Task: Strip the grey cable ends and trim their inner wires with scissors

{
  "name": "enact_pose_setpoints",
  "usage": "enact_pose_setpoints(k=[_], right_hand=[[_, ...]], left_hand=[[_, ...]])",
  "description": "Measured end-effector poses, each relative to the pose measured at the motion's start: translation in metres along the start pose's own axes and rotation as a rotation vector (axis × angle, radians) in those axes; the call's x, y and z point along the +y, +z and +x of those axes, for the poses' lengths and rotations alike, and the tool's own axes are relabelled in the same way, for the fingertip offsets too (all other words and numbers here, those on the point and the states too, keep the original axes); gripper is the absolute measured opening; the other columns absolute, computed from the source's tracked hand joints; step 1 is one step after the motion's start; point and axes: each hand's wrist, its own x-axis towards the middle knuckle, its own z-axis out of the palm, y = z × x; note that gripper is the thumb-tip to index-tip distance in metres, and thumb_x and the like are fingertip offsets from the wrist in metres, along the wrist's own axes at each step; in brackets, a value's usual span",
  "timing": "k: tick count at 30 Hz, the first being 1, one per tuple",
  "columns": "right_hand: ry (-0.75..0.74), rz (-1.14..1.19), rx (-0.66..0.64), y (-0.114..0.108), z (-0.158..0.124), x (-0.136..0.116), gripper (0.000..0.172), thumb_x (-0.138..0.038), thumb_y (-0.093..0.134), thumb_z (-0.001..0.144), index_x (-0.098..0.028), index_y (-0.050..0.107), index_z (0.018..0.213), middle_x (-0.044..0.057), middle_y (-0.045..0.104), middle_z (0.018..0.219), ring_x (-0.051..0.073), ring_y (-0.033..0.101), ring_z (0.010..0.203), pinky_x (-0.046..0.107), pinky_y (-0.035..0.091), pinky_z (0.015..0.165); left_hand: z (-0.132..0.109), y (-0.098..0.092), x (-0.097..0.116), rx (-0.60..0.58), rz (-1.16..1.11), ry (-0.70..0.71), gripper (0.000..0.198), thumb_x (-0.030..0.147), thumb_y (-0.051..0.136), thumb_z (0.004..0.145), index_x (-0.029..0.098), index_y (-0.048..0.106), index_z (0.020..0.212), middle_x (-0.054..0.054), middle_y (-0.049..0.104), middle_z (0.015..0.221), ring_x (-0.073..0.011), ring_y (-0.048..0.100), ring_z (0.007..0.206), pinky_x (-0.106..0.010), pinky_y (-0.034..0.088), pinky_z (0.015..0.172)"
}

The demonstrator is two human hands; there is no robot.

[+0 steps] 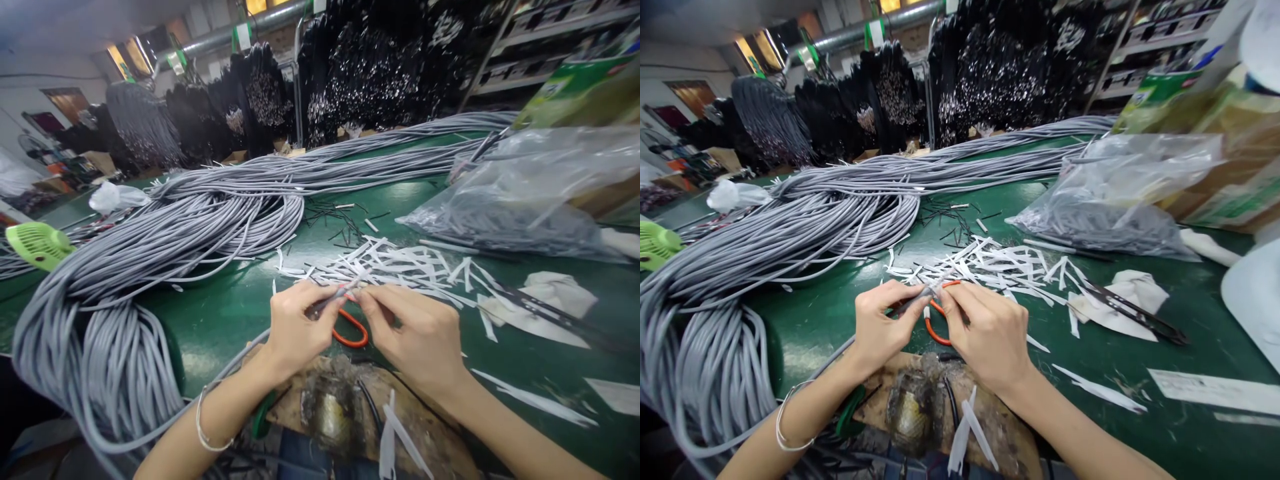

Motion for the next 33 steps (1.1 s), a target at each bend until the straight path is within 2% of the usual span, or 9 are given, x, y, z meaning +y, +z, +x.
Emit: enact_pose_setpoints(k=[4, 6, 8, 10, 12, 16, 20, 28, 33], right_hand=[[0.167, 0.204, -0.15, 0.003, 0.0, 0.001, 0.034, -0.025, 0.044, 0.086, -0.016, 0.056, 0.055, -0.003, 0.051, 0.044, 0.007, 0.042, 0.036, 0.018, 0.031, 0.038], [0.154, 0.223, -0.095, 0.003, -0.002, -0.004, 0.03, -0.022, 0.045, 0.085, -0.015, 0.057, 0.058, -0.002, 0.054, 0.047, 0.007, 0.043, 0.038, 0.018, 0.032, 0.04], [-0.013, 0.217, 0.001, 0.002, -0.006, -0.013, 0.025, -0.019, 0.047, 0.084, -0.015, 0.059, 0.062, -0.001, 0.055, 0.049, 0.008, 0.046, 0.042, 0.019, 0.034, 0.044], [-0.232, 0.256, 0.038, 0.001, -0.008, -0.021, 0.025, -0.017, 0.047, 0.083, -0.016, 0.059, 0.062, -0.001, 0.054, 0.047, 0.009, 0.046, 0.043, 0.021, 0.034, 0.046], [-0.299, 0.283, 0.016, -0.001, -0.009, -0.024, 0.025, -0.017, 0.046, 0.084, -0.016, 0.059, 0.062, 0.0, 0.055, 0.047, 0.009, 0.047, 0.043, 0.022, 0.035, 0.047], [-0.026, 0.091, 0.029, 0.001, -0.004, -0.008, 0.022, -0.018, 0.049, 0.084, -0.016, 0.06, 0.065, 0.0, 0.062, 0.057, 0.009, 0.053, 0.049, 0.021, 0.036, 0.05], [0.042, 0.013, 0.027, 0.003, -0.001, 0.004, 0.027, -0.024, 0.048, 0.085, -0.016, 0.059, 0.062, -0.001, 0.059, 0.052, 0.009, 0.05, 0.045, 0.021, 0.032, 0.048], [0.063, 0.041, -0.007, 0.004, -0.001, -0.002, 0.029, -0.025, 0.046, 0.086, -0.015, 0.061, 0.062, -0.001, 0.057, 0.051, 0.007, 0.045, 0.042, 0.02, 0.032, 0.047], [0.145, 0.208, -0.037, 0.004, 0.002, -0.001, 0.032, -0.025, 0.047, 0.085, -0.015, 0.058, 0.057, -0.004, 0.049, 0.044, 0.006, 0.039, 0.037, 0.018, 0.03, 0.041]], left_hand=[[-0.004, 0.003, 0.0, -0.015, 0.022, 0.085, 0.01, 0.011, 0.058, 0.073, 0.011, 0.069, 0.075, -0.003, 0.063, 0.059, -0.0089, 0.052, 0.049, -0.019, 0.042, 0.048], [-0.003, 0.004, -0.001, -0.025, 0.025, 0.045, 0.011, 0.013, 0.058, 0.073, 0.011, 0.069, 0.074, -0.003, 0.061, 0.056, -0.0081, 0.048, 0.045, -0.019, 0.039, 0.045], [0.0, 0.005, -0.005, -0.061, 0.045, -0.067, 0.011, 0.014, 0.059, 0.072, 0.012, 0.07, 0.071, -0.002, 0.06, 0.055, -0.0083, 0.046, 0.044, -0.02, 0.037, 0.044], [0.006, 0.004, -0.01, -0.117, 0.051, -0.229, 0.011, 0.015, 0.06, 0.07, 0.013, 0.069, 0.065, -0.002, 0.061, 0.054, -0.0091, 0.047, 0.046, -0.021, 0.036, 0.046], [0.011, 0.003, -0.014, -0.161, -0.023, -0.367, 0.015, 0.018, 0.058, 0.071, 0.013, 0.067, 0.061, -0.001, 0.058, 0.052, -0.0089, 0.045, 0.046, -0.021, 0.034, 0.047], [0.015, -0.002, -0.012, -0.199, -0.251, -0.447, 0.029, 0.028, 0.047, 0.079, 0.011, 0.063, 0.063, 0.004, 0.04, 0.046, -0.0065, 0.03, 0.043, -0.02, 0.023, 0.042], [0.011, -0.004, -0.005, -0.255, -0.375, -0.461, 0.03, 0.033, 0.044, 0.081, 0.012, 0.058, 0.063, 0.006, 0.03, 0.048, -0.006, 0.023, 0.043, -0.02, 0.018, 0.041], [0.008, -0.002, -0.004, -0.283, -0.42, -0.458, 0.03, 0.034, 0.044, 0.082, 0.013, 0.057, 0.064, 0.005, 0.035, 0.05, -0.0059, 0.025, 0.043, -0.02, 0.023, 0.042], [0.006, -0.001, 0.001, -0.283, -0.27, -0.348, 0.025, 0.03, 0.05, 0.079, 0.012, 0.065, 0.07, 0.0, 0.053, 0.054, -0.0085, 0.039, 0.047, -0.02, 0.03, 0.045]])
